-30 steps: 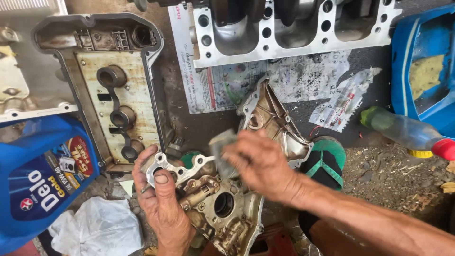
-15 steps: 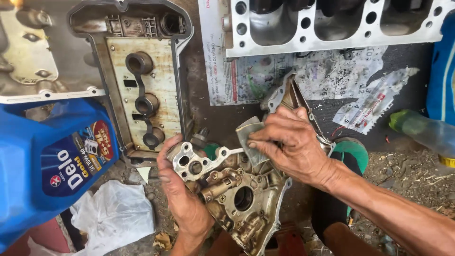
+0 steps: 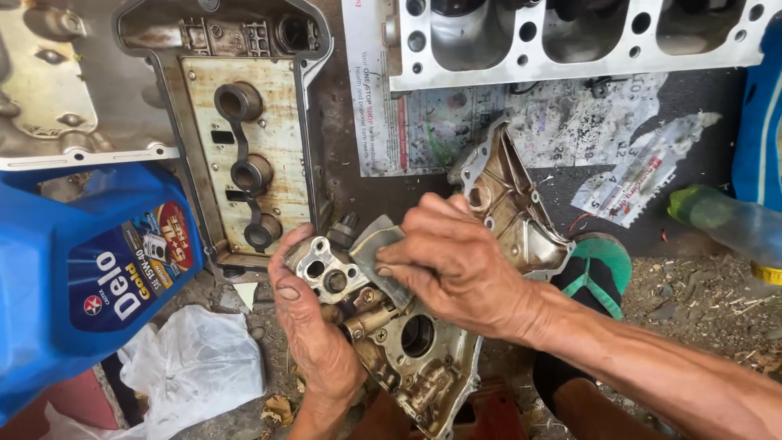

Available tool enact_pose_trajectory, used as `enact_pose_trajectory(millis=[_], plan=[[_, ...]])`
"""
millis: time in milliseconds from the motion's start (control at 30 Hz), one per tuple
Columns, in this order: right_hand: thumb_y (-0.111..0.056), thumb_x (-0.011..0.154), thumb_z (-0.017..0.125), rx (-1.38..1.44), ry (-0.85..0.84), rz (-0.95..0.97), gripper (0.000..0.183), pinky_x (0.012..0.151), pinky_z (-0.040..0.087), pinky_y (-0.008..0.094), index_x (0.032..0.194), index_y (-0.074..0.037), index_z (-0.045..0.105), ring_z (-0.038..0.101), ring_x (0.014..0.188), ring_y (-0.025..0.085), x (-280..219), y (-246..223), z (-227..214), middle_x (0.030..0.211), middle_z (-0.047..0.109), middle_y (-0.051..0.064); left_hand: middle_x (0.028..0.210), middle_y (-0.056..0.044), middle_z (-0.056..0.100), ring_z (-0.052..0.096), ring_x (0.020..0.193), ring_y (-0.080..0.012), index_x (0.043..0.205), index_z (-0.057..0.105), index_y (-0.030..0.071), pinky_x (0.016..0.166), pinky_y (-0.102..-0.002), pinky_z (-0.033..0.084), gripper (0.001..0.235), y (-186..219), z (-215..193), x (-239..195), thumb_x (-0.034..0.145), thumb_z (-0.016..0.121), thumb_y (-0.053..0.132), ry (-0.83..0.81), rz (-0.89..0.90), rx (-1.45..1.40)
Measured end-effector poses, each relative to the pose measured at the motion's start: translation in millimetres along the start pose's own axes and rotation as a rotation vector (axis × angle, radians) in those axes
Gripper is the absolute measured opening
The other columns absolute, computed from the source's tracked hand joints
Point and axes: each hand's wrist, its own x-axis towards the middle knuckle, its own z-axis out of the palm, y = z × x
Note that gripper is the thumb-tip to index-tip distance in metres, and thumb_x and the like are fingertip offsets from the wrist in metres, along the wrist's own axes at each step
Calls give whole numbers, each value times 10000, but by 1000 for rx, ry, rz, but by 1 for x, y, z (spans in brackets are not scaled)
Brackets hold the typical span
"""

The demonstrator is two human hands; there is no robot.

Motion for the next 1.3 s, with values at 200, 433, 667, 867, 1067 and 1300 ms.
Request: enact_pose_trajectory(millis=[200,433,667,867,1067,1300], plan=[[-124,975,693,-57,198,137,107,621,550,290,876,-83,696,586,746,173,-55,98,-24,869,684,66,1049,-99,638,605,906,-163,1439,419,22,894,-309,484,668,-7,-7,2,1034,283,535,-29,66,89],[-37,951,665,180,182,287,122,523,627,214,853,-107,646,699,631,100,-39,38,-13,1053,757,76,998,-71,630,576,875,-136,1446,446,39,883,-271,458,581,-16,-7,2,947,595,297,12,24,-35],[-24,908,701,146,365,682,52,599,624,282,858,-35,695,710,730,191,-19,79,-35,967,757,129,945,-53,615,560,860,-129,1454,444,59,865,-259,440,575,-16,-7,-2,942,591,276,58,-17,-34],[-199,913,720,48,232,279,178,595,463,287,805,-59,703,502,650,136,-13,73,-21,731,604,26,937,-58,618,572,848,-136,1437,463,72,837,-261,460,580,-22,-8,5,915,617,273,88,-63,-59],[-137,941,701,23,297,264,110,562,506,281,856,-69,716,568,663,144,-16,68,-24,807,674,61,990,-85,621,566,883,-153,1437,460,80,865,-274,444,536,-29,-9,6,924,558,199,90,-52,-23],[-248,902,727,11,113,772,304,402,444,252,1132,-51,758,495,451,125,-26,65,-50,636,667,57,1006,-60,625,571,854,-125,1431,466,61,801,-270,468,540,-26,-15,2,936,589,239,56,-23,16]])
